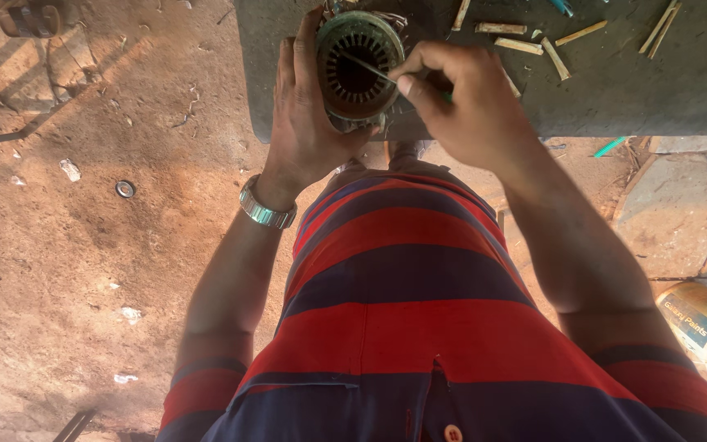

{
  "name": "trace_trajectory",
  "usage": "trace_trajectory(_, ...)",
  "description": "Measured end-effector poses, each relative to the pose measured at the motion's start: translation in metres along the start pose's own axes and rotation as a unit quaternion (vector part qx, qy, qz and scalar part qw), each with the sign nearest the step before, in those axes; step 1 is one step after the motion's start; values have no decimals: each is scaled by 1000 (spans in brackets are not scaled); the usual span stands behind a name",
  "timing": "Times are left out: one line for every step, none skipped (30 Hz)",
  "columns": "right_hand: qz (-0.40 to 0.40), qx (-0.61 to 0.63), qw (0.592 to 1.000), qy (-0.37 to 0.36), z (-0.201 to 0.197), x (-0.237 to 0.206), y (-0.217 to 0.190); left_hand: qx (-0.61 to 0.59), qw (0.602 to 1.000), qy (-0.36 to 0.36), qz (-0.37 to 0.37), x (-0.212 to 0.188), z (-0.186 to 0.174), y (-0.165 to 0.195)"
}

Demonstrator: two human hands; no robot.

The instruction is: The person uses a screwdriver and pliers to remove small wooden or insulating pieces from the slots of a cylindrical electrical component, likely a motor stator. They repeatedly insert the screwdriver into the slots, pry out pieces, and occasionally use pliers to extract them, rotating the component as needed.

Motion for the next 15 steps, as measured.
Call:
trace_trajectory(24,9,1000,-11,0,2,2,4,1000,-1,-2,0,-1,0)
trace_trajectory(-11,0,1000,-7,-2,4,-2,21,1000,6,10,0,-2,2)
trace_trajectory(-48,-10,999,-3,-2,5,-7,37,999,15,23,1,-3,3)
trace_trajectory(-85,-19,996,2,-1,5,-14,54,998,23,37,2,-4,4)
trace_trajectory(-44,-38,998,2,1,4,-15,35,999,19,23,3,-5,4)
trace_trajectory(-1,-57,998,1,4,0,-16,15,1000,13,8,3,-5,3)
trace_trajectory(43,-75,996,-2,7,-4,-18,-7,1000,7,-8,3,-5,3)
trace_trajectory(11,-103,994,21,9,-7,-24,-20,1000,12,-7,3,-5,4)
trace_trajectory(-21,-131,990,43,11,-11,-31,-32,999,17,-6,3,-6,5)
trace_trajectory(-53,-157,984,64,13,-14,-35,-44,999,21,-6,2,-6,6)
trace_trajectory(-50,-155,984,67,15,-17,-36,-43,999,21,-6,1,-6,7)
trace_trajectory(-48,-153,985,70,18,-19,-36,-42,999,22,-6,1,-7,7)
trace_trajectory(-47,-151,985,73,20,-20,-35,-40,999,23,-5,0,-8,8)
trace_trajectory(-50,-145,985,76,22,-21,-35,-43,999,23,-3,0,-9,9)
trace_trajectory(-52,-139,986,80,24,-22,-35,-44,999,23,0,0,-10,10)
Point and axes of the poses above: each hand's wrist, its own x-axis towards the middle knuckle, its own z-axis out of the palm, y = z × x, the point moved 4 cm from there along x, towards the middle knuckle, and after that the axes turned 6 degrees about -z, right-handed, at the moved point
